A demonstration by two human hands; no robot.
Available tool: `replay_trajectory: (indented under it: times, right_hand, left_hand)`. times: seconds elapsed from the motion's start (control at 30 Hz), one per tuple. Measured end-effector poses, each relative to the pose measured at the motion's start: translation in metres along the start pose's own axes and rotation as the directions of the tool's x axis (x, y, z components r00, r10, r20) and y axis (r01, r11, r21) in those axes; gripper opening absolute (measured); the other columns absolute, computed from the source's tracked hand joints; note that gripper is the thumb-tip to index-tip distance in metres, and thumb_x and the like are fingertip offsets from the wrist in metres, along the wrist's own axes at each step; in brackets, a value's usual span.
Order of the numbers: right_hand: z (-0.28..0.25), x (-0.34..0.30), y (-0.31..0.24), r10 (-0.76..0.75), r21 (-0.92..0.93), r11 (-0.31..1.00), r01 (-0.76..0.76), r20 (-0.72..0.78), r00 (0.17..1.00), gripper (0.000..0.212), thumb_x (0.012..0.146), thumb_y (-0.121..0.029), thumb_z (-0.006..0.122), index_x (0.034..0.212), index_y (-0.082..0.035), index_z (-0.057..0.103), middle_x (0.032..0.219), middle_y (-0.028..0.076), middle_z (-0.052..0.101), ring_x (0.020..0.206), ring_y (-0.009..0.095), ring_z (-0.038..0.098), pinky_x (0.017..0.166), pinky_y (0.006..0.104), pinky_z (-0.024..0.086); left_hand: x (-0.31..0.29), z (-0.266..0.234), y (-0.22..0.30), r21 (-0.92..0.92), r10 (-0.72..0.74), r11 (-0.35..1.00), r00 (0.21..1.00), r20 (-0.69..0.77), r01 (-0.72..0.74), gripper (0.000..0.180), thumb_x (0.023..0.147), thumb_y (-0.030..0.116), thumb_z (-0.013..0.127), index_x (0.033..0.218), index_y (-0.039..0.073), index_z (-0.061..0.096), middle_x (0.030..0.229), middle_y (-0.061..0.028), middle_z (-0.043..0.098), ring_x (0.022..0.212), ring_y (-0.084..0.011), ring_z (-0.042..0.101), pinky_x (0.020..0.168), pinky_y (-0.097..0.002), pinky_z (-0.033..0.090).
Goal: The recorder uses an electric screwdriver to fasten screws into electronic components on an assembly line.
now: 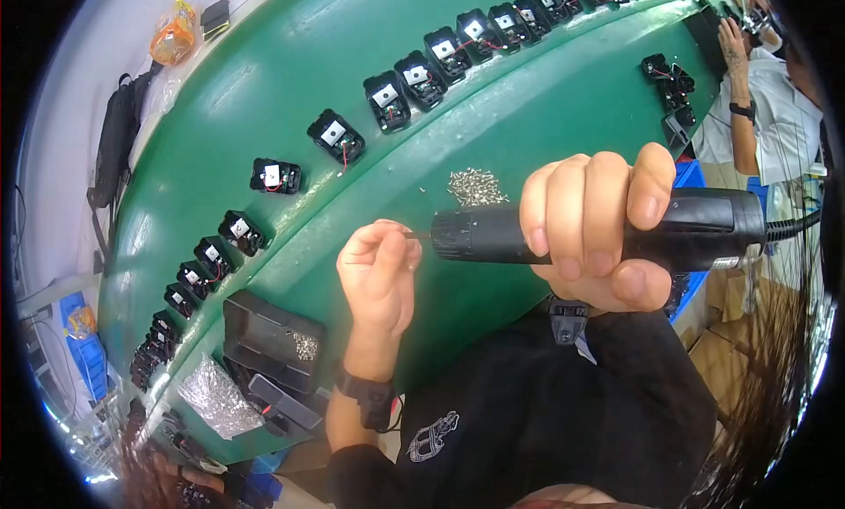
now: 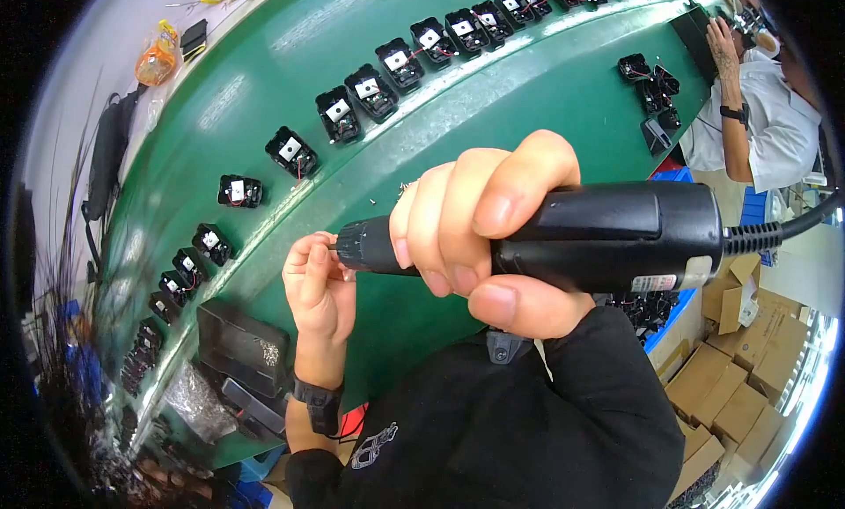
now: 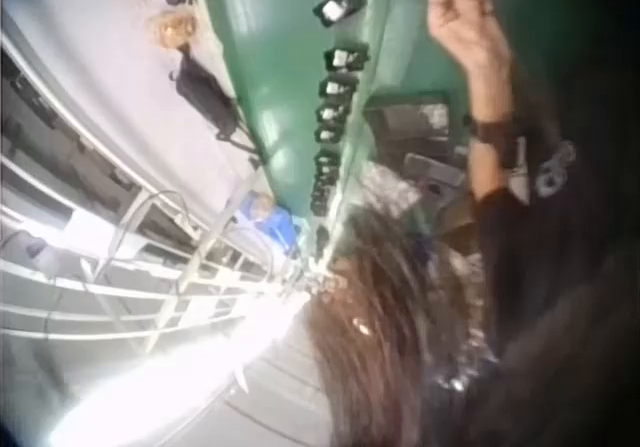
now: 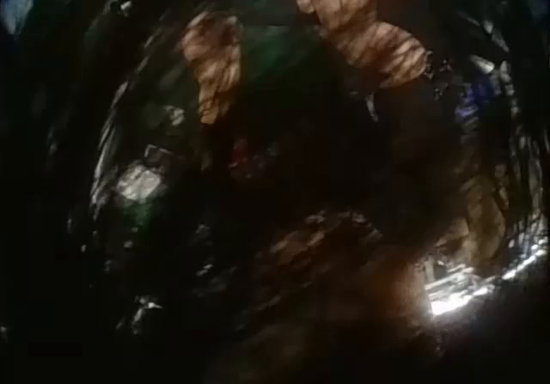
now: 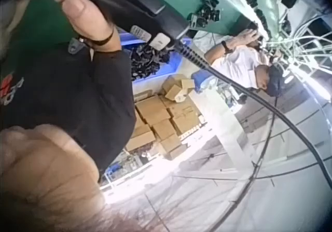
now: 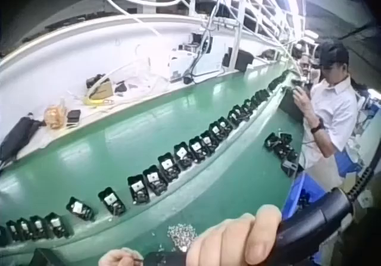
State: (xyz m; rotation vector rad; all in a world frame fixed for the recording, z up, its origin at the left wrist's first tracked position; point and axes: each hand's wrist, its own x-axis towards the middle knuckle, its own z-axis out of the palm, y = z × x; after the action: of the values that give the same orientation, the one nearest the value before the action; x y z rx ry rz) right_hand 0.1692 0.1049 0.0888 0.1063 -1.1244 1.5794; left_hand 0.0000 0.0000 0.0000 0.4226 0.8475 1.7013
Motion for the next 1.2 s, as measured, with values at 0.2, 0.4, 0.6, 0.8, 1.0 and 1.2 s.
replay_trajectory:
  times: [0.2,0.4,0.6,0.8,1.0,1.2]
  right_hand:
    - [-0.002,0.007,0.001,0.008,-0.004,1.000,-0.008,0.001,1.000,0.034,0.075,-0.008,0.068,0.104,-0.014,0.051,0.071,-0.004,0.056,0.062,0.013,0.057,0.066,0.0309,0.047]
    - [-0.008,0.013,0.006,0.056,0.006,0.998,-0.057,0.122,0.991,0.036,0.081,-0.010,0.068,0.110,-0.013,0.047,0.076,0.001,0.054,0.066,0.016,0.055,0.072,0.0354,0.047]
    - [0.006,0.016,0.026,-0.018,-0.038,0.999,0.023,0.121,0.993,0.037,0.082,-0.008,0.068,0.112,-0.013,0.047,0.078,0.002,0.055,0.068,0.018,0.056,0.073,0.0372,0.047]
    - [0.007,0.020,0.045,-0.034,-0.031,0.999,0.038,0.105,0.994,0.037,0.080,-0.010,0.067,0.112,-0.014,0.049,0.078,0.000,0.057,0.067,0.016,0.056,0.070,0.0347,0.047]
    - [0.010,0.030,0.049,-0.026,-0.042,0.999,0.033,0.153,0.988,0.036,0.083,-0.010,0.067,0.113,-0.014,0.047,0.080,0.003,0.056,0.069,0.018,0.056,0.073,0.0382,0.047]
    - [-0.023,0.057,0.121,-0.077,-0.192,0.977,0.097,0.108,0.991,0.040,0.080,0.006,0.063,0.113,-0.005,0.044,0.075,0.006,0.055,0.069,0.016,0.056,0.068,0.0340,0.050]
  left_hand:
    - [0.004,0.010,-0.004,-0.211,-0.129,0.970,0.992,-0.013,0.123,0.015,0.095,0.018,0.062,0.093,0.004,0.061,0.080,-0.0077,0.062,0.066,-0.0161,0.052,0.061,-0.0299,0.041]
    - [0.010,0.015,0.003,-0.249,-0.191,0.953,0.981,-0.044,0.175,0.019,0.097,0.023,0.060,0.088,0.007,0.058,0.077,-0.0061,0.061,0.066,-0.0138,0.053,0.059,-0.0271,0.041]
    - [0.017,0.021,0.017,-0.321,-0.209,0.936,0.960,-0.188,0.141,0.018,0.099,0.025,0.056,0.093,0.010,0.060,0.083,-0.0036,0.064,0.072,-0.0126,0.057,0.063,-0.0275,0.041]
    - [0.023,0.009,0.019,-0.393,-0.221,0.910,0.955,-0.198,0.129,0.019,0.099,0.027,0.053,0.097,0.010,0.061,0.087,-0.0047,0.066,0.076,-0.0147,0.059,0.066,-0.0292,0.041]
    - [0.025,0.009,0.013,-0.404,-0.157,0.905,0.987,-0.020,0.136,0.026,0.097,0.030,0.055,0.101,0.004,0.060,0.092,-0.0089,0.067,0.080,-0.0178,0.061,0.069,-0.0304,0.045]
    - [0.037,-0.003,0.044,0.891,0.203,0.182,0.903,0.379,-0.415,0.027,0.069,0.014,0.080,0.092,0.007,0.068,0.090,-0.0079,0.069,0.086,-0.0229,0.065,0.072,-0.0341,0.048]
